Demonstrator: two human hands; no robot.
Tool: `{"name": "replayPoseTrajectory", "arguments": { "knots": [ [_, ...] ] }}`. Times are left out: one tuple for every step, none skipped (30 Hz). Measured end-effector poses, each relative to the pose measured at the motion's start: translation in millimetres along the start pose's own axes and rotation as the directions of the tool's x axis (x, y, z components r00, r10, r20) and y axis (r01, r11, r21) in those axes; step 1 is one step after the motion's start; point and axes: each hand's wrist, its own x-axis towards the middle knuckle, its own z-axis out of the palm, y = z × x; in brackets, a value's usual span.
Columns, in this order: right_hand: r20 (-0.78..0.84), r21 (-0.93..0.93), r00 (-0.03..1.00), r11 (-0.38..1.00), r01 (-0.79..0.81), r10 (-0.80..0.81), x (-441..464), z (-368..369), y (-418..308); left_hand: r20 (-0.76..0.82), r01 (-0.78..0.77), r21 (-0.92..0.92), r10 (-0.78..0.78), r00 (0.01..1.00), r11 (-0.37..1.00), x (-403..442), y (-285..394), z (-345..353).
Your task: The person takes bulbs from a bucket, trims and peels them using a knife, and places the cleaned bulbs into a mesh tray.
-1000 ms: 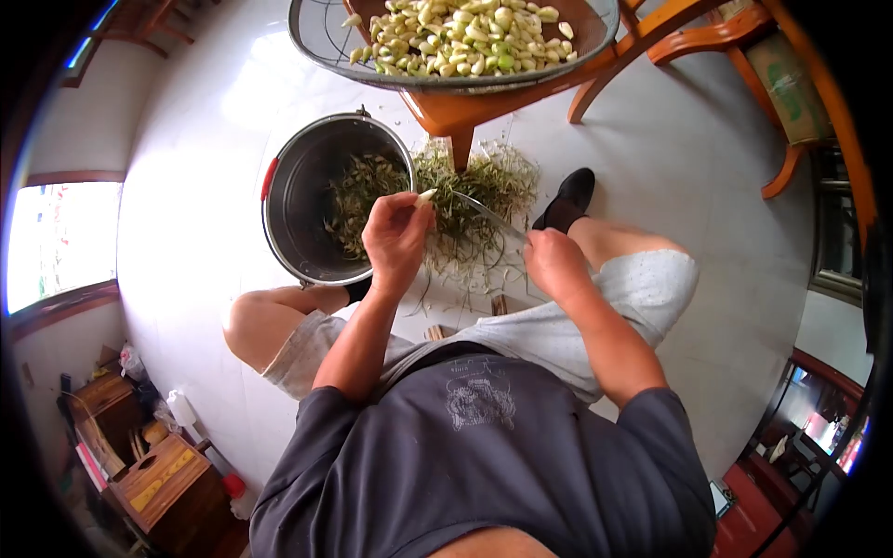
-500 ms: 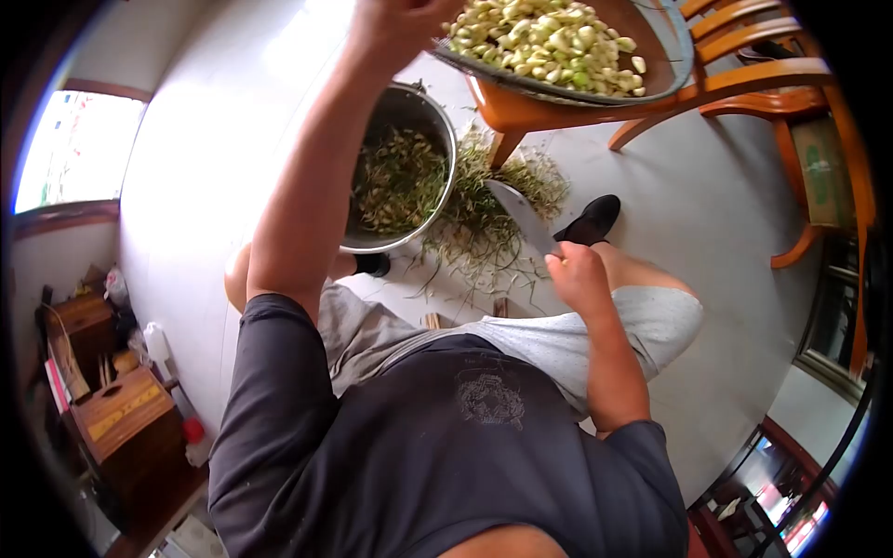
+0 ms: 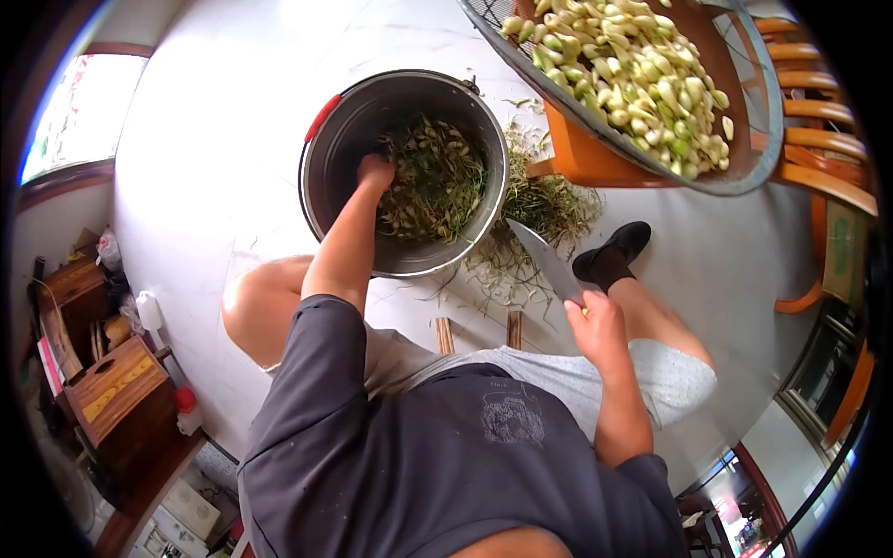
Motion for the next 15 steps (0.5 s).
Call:
{"name": "replayPoseTrajectory", "arguments": {
  "knots": [
    [0.011, 0.017, 1.0, 1.0, -0.003, 0.003, 3, 0, -1, -0.063, 0.055, -0.107, -0.062, 0.996, 0.993, -3, 0, 9],
    [0.018, 0.011, 1.0, 1.0, -0.009, 0.009, 7, -3, -2, -0.088, 0.038, -0.115, -0.048, 0.995, 0.993, -1, 4, 15],
    [0.025, 0.012, 1.0, 1.0, -0.016, 0.016, 12, -4, -6, -0.116, 0.022, -0.116, -0.036, 0.993, 0.993, 3, 4, 19],
    [0.033, 0.013, 0.999, 1.0, -0.024, 0.023, 15, -4, -7, -0.144, 0.006, -0.116, -0.023, 0.989, 0.993, 7, 4, 24],
    [0.043, 0.004, 0.999, 1.0, -0.019, 0.019, 14, -5, -7, -0.172, -0.009, -0.129, -0.014, 0.985, 0.992, 7, 2, 27],
    [0.054, 0.005, 0.998, 1.0, -0.013, 0.013, 10, -2, -7, -0.205, -0.024, -0.134, -0.004, 0.979, 0.991, 2, -2, 26],
    [0.053, -0.007, 0.999, 1.0, -0.006, 0.006, 10, -4, -5, -0.237, -0.051, -0.153, 0.013, 0.971, 0.987, 2, 5, 29],
    [0.053, -0.005, 0.999, 1.0, -0.003, 0.003, 10, -3, -7, -0.26, -0.062, -0.171, 0.016, 0.965, 0.983, 4, 1, 30],
    [0.049, -0.008, 0.999, 1.0, -0.001, 0.001, 10, -4, -9, -0.282, -0.078, -0.194, 0.021, 0.959, 0.978, 13, -6, 41],
    [0.045, -0.008, 0.999, 1.0, 0.003, -0.002, 9, -4, -9, -0.306, -0.095, -0.215, 0.025, 0.952, 0.972, 15, -7, 42],
    [0.048, 0.004, 0.999, 1.0, 0.013, -0.013, 9, -2, -10, -0.255, -0.092, -0.291, 0.015, 0.967, 0.952, 14, -11, 41],
    [0.049, 0.015, 0.999, 1.0, 0.024, -0.024, 8, 0, -9, -0.205, -0.086, -0.365, 0.01, 0.979, 0.927, 8, -13, 39],
    [0.05, 0.023, 0.998, 0.999, 0.03, -0.031, 7, 2, -9, -0.148, -0.075, -0.437, 0.01, 0.989, 0.896, 4, -13, 38],
    [0.055, 0.022, 0.998, 0.999, 0.035, -0.036, 5, 3, -8, -0.046, 0.02, -0.591, -0.059, 0.997, 0.807, 3, -12, 35],
    [0.061, 0.018, 0.997, 0.999, 0.04, -0.041, 5, 3, -6, 0.069, 0.125, -0.717, -0.108, 0.992, 0.686, 3, -12, 32]
  ]
}}
